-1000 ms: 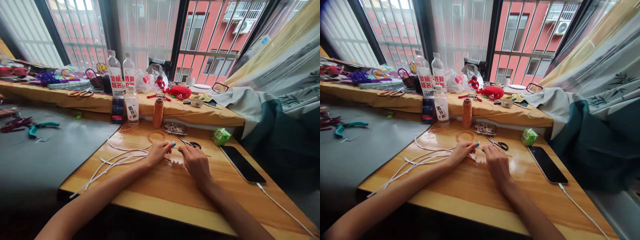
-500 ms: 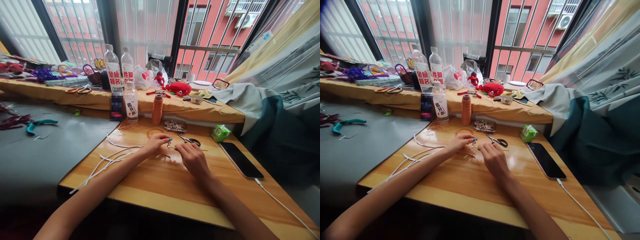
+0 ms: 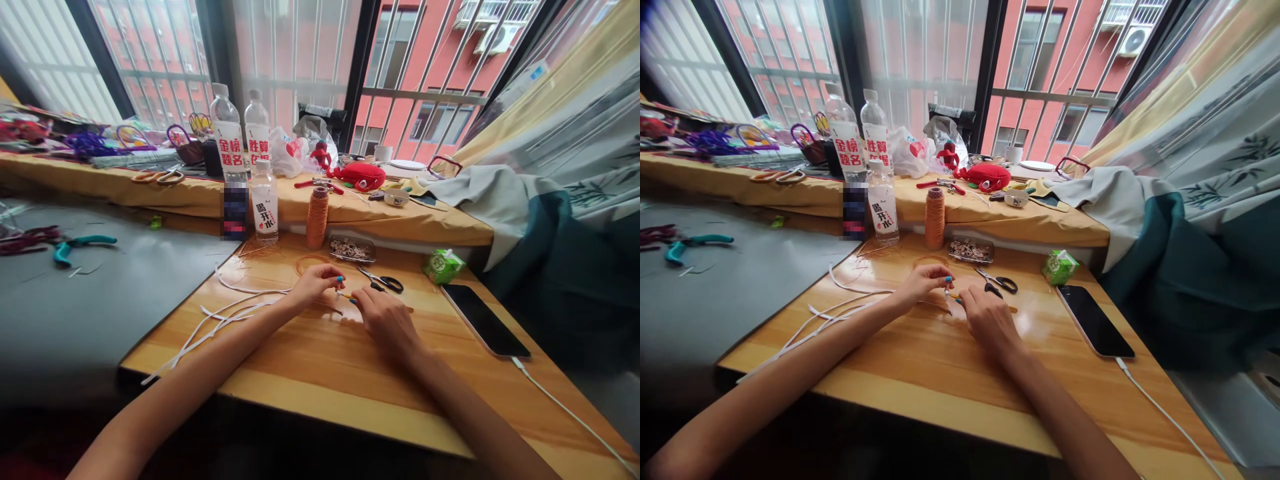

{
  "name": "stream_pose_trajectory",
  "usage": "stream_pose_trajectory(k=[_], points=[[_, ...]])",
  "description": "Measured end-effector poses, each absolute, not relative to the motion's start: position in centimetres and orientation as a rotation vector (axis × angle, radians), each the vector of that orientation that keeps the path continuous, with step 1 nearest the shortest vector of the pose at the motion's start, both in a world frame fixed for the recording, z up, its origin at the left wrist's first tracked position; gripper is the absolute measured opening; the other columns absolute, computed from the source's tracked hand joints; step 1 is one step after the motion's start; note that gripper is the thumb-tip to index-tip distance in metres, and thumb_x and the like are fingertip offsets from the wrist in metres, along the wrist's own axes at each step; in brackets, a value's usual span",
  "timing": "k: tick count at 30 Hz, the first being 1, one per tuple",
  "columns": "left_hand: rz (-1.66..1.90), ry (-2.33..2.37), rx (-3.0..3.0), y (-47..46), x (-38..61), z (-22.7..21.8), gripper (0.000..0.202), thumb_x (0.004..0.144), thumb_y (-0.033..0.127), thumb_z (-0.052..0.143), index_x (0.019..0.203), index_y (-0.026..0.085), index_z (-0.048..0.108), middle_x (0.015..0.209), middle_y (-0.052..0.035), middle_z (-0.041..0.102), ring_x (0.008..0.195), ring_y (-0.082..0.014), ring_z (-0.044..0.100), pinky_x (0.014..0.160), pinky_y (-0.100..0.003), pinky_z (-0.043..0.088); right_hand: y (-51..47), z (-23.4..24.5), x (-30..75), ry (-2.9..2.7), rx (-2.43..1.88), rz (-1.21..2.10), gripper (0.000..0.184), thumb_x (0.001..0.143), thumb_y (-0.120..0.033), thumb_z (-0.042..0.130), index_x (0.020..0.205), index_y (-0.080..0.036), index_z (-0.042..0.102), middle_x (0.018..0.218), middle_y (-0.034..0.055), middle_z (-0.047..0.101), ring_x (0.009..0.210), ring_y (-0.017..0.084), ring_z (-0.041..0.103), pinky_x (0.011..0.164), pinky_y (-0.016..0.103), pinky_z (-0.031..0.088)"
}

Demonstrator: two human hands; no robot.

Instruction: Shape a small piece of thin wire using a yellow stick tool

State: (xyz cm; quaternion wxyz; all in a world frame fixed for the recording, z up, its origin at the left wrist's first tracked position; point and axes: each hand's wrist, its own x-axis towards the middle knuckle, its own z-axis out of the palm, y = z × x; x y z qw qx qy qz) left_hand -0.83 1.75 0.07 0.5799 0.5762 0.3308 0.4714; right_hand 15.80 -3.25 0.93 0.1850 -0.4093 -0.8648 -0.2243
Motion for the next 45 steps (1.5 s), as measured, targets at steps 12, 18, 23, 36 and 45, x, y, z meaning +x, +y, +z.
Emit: stream_pose_trajectory(k=[12,18,23,36,45], points=[[1.199,0.752,1.527,1.3,-0.5,-0.6,0.014,0.068,0.024,0.058,0.074,0.012,0.058,0.066,-0.0015,0.059,0.065,-0.0109,0.056,0.065,-0.023,0.042,-2.8,1.3,16.1,-2.513,-1.240,-0.369,0.019,0.082,-0.015,0.038,0.082,-0.017,0.056,0.076,0.0048,0.056,0.064,0.015,0.051,0.058,0.023,0.033],[1.253,0.775,1.609,0.7,-0.5,0.1,0.011,0.071,0.022,0.054,0.074,0.013,0.057,0.066,-0.0008,0.058,0.065,-0.0105,0.054,0.065,-0.021,0.041,-3.0,0.5,15.8,-2.324,-1.282,-0.166,0.023,0.085,-0.023,0.035,0.096,-0.018,0.054,0.083,0.0054,0.063,0.069,0.016,0.057,0.054,0.023,0.036],[1.295,0.858,1.684,-0.2,-0.3,0.8,0.009,0.073,0.019,0.050,0.075,0.014,0.057,0.069,-0.0007,0.058,0.069,-0.0110,0.053,0.068,-0.021,0.041,-3.2,0.8,15.5,-2.164,-1.265,0.142,0.023,0.083,-0.021,0.036,0.095,-0.019,0.055,0.071,0.0027,0.063,0.060,0.015,0.057,0.055,0.023,0.039],[1.362,1.012,1.983,-1.4,0.0,0.6,0.015,0.075,0.011,0.045,0.075,0.016,0.059,0.072,-0.0016,0.058,0.070,-0.0111,0.053,0.066,-0.020,0.040,-2.8,2.2,15.9,-1.650,-1.280,1.559,0.027,0.070,-0.042,0.051,0.065,-0.015,0.051,0.044,-0.0069,0.034,0.035,0.003,0.022,0.034,0.018,0.013],[1.079,1.032,2.066,0.2,-0.4,0.2,0.019,0.080,0.024,0.044,0.093,0.016,0.056,0.092,-0.0058,0.056,0.084,-0.0144,0.052,0.075,-0.025,0.040,-1.5,1.5,16.5,-1.546,-1.351,1.560,0.030,0.061,-0.043,0.057,0.066,-0.013,0.053,0.043,-0.0062,0.043,0.031,0.002,0.027,0.032,0.018,0.013]])
